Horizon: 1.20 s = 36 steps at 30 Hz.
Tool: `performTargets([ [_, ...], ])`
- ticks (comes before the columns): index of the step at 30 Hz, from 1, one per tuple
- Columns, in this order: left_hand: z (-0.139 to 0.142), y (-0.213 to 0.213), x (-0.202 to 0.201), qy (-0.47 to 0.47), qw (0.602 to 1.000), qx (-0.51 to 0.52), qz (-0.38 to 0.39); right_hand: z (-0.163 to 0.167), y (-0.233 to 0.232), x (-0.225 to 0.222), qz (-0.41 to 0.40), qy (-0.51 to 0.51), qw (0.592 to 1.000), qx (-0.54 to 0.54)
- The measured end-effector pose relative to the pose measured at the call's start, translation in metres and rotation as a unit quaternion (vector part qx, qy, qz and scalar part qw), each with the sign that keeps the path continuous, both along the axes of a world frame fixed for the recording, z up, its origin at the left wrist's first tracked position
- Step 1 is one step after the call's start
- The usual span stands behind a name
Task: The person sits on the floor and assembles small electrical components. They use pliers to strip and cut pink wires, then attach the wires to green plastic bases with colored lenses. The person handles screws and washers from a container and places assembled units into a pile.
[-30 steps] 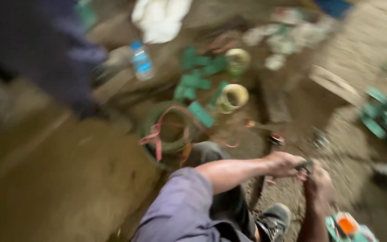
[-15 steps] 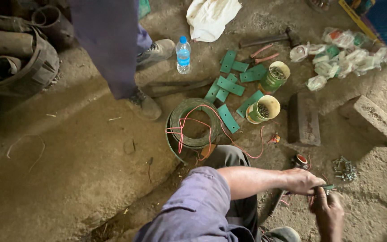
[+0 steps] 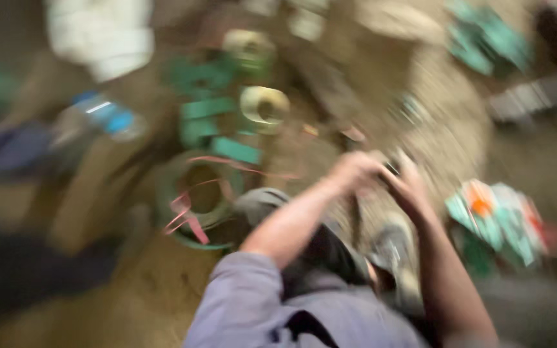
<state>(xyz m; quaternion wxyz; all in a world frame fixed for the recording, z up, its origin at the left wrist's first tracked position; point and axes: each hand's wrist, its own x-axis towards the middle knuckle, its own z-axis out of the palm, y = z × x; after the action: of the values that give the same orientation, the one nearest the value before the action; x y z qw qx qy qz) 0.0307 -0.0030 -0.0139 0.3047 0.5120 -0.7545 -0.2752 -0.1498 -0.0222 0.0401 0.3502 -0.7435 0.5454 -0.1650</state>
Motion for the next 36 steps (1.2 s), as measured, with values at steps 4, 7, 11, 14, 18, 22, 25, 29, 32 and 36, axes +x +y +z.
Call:
performTargets([
  [4, 0.02, 0.017, 0.012, -0.013, 0.982, -0.187, 0.001, 0.002, 0.014, 0.004, -0.004, -0.029, 1.0, -0.006],
  [7, 0.038, 0.019, 0.008, -0.057, 0.987, -0.151, 0.022, -0.009, 0.016, 0.006, -0.064, -0.149, 0.982, 0.101],
  [11, 0.055, 0.025, -0.012, -0.03, 0.988, -0.148, -0.033, -0.022, 0.011, -0.01, -0.119, -0.184, 0.967, 0.131],
  [14, 0.06, 0.033, -0.018, 0.002, 0.983, -0.167, -0.075, -0.009, -0.011, -0.048, -0.043, -0.096, 0.99, -0.089],
  [18, 0.051, 0.033, -0.002, -0.003, 0.994, -0.096, -0.053, 0.052, -0.038, -0.147, -0.136, -0.087, 0.983, -0.085],
  [22, 0.02, 0.026, 0.008, -0.083, 0.993, 0.078, -0.033, 0.105, -0.02, -0.251, -0.313, -0.192, 0.929, 0.041],
  [25, -0.011, 0.031, -0.006, -0.17, 0.963, 0.187, -0.09, 0.109, -0.005, -0.295, -0.394, -0.411, 0.822, 0.012],
  [29, -0.04, 0.052, -0.025, -0.297, 0.882, 0.295, -0.216, 0.07, 0.006, -0.302, -0.609, -0.528, 0.585, 0.087],
  [32, -0.048, 0.072, -0.031, -0.321, 0.834, 0.359, -0.27, 0.036, 0.012, -0.288, -0.592, -0.564, 0.576, 0.005],
  [36, -0.058, 0.105, -0.036, -0.334, 0.802, 0.372, -0.328, 0.007, 0.024, -0.278, -0.65, -0.334, 0.683, -0.004],
])
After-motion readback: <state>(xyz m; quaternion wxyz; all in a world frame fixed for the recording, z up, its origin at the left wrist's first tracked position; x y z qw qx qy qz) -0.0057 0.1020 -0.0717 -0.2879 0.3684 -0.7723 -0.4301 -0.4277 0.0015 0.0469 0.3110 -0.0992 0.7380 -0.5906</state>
